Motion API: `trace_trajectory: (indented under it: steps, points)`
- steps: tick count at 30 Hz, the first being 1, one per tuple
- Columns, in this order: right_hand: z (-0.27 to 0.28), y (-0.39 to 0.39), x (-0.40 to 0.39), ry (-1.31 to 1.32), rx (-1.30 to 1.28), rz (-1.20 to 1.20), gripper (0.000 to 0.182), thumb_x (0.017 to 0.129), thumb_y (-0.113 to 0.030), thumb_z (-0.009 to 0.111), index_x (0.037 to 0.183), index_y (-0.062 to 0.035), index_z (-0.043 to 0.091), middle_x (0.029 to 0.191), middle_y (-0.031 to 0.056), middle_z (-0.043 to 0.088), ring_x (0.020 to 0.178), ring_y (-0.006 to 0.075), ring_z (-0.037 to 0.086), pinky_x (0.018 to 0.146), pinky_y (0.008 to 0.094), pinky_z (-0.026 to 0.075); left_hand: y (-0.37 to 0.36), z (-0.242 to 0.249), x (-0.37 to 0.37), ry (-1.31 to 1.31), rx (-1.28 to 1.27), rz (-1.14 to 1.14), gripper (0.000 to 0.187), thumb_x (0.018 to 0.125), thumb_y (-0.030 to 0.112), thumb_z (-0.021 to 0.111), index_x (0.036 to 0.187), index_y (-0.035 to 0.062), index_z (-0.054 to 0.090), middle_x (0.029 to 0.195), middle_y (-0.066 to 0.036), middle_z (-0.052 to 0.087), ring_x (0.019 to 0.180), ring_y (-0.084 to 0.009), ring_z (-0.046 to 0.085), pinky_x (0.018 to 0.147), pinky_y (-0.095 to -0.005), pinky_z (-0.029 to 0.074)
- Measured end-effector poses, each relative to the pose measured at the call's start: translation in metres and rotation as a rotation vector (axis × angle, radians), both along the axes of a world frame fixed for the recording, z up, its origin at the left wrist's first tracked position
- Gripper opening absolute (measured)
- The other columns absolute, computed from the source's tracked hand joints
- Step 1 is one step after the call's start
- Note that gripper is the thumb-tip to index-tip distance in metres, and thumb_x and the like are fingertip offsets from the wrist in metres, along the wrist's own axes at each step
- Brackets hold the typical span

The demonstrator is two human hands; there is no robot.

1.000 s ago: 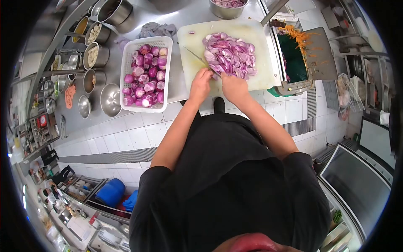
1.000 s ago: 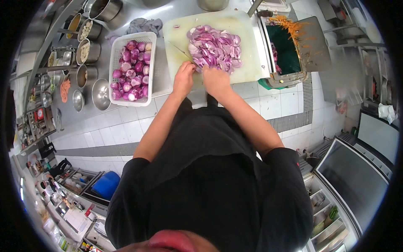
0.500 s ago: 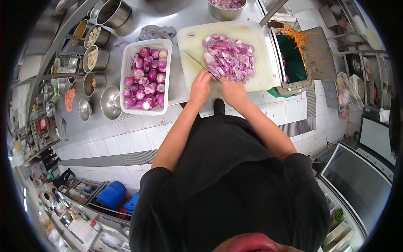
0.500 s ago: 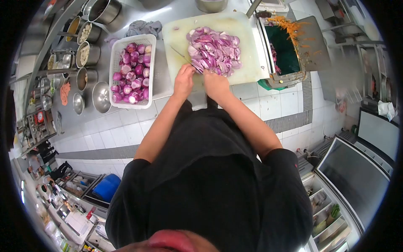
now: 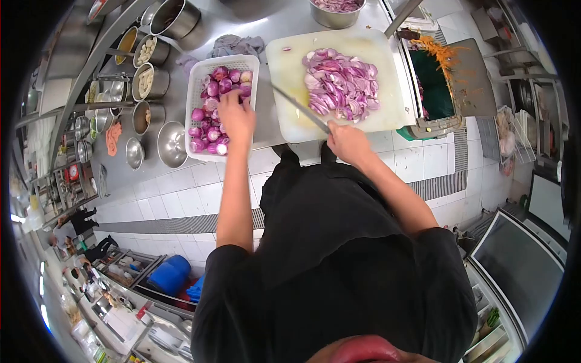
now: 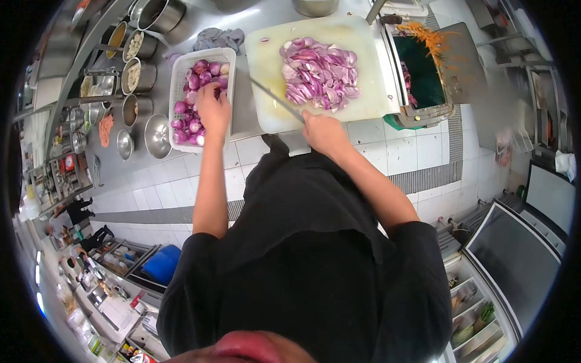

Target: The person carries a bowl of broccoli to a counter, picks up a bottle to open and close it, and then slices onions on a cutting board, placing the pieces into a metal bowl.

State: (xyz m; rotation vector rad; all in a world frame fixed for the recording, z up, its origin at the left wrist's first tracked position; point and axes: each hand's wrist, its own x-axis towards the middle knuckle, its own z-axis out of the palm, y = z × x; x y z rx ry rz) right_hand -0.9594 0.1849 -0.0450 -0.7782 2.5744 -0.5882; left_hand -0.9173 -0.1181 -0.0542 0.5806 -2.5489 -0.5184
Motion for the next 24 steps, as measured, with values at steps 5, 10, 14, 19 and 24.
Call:
trace_trajectory:
  steps: [5,10,14,19,24]
  points:
    - [-0.025,0.015,-0.013,0.026,0.098,-0.007,0.027,0.089,-0.015,0.062,0.113,-0.0014,0.061,0.087,0.024,0.073,0.084,0.0423,0.073,0.077,0.0549,0.057,-0.052,-0.019,-0.026,-0.121,0.118,-0.33,0.042,0.08,0.005,0.072,0.123,0.0034,0.068,0.116,-0.021,0.066,0.111,-0.0426,0.06,0.098,-0.048,0.048]
    - [-0.011,0.012,-0.026,0.017,0.115,-0.059,0.025,0.092,-0.012,0.057,0.114,-0.0012,0.061,0.089,0.0257,0.073,0.086,0.0412,0.074,0.077,0.0542,0.058,-0.053,-0.026,-0.033,-0.122,0.036,-0.31,0.04,0.081,0.011,0.074,0.121,0.0031,0.067,0.108,-0.023,0.067,0.105,-0.0439,0.062,0.095,-0.05,0.05]
    - [-0.026,0.014,-0.005,0.055,0.05,-0.055,0.023,0.092,-0.01,0.054,0.111,-0.0007,0.061,0.081,0.0255,0.072,0.075,0.0426,0.073,0.068,0.0543,0.058,0.005,0.027,-0.016,0.066,0.144,-0.09,0.035,0.082,0.012,0.076,0.115,0.0029,0.067,0.105,-0.022,0.068,0.101,-0.0416,0.065,0.091,-0.0487,0.052]
    - [-0.032,0.006,-0.017,0.095,0.109,-0.042,0.021,0.092,-0.011,0.054,0.109,-0.002,0.062,0.078,0.0229,0.072,0.074,0.042,0.074,0.067,0.0527,0.059,0.082,-0.033,-0.008,0.081,0.232,-0.422,0.038,0.081,0.008,0.081,0.114,0.0021,0.063,0.105,-0.017,0.067,0.096,-0.0357,0.067,0.086,-0.0437,0.054]
    - [-0.02,0.008,-0.027,0.14,0.121,-0.031,0.021,0.091,-0.011,0.055,0.11,-0.003,0.062,0.078,0.022,0.073,0.074,0.0407,0.074,0.067,0.0516,0.059,0.109,-0.041,0.012,0.042,0.144,-0.453,0.036,0.08,0.003,0.079,0.112,0.0028,0.063,0.118,-0.017,0.063,0.11,-0.0368,0.063,0.092,-0.0436,0.052]
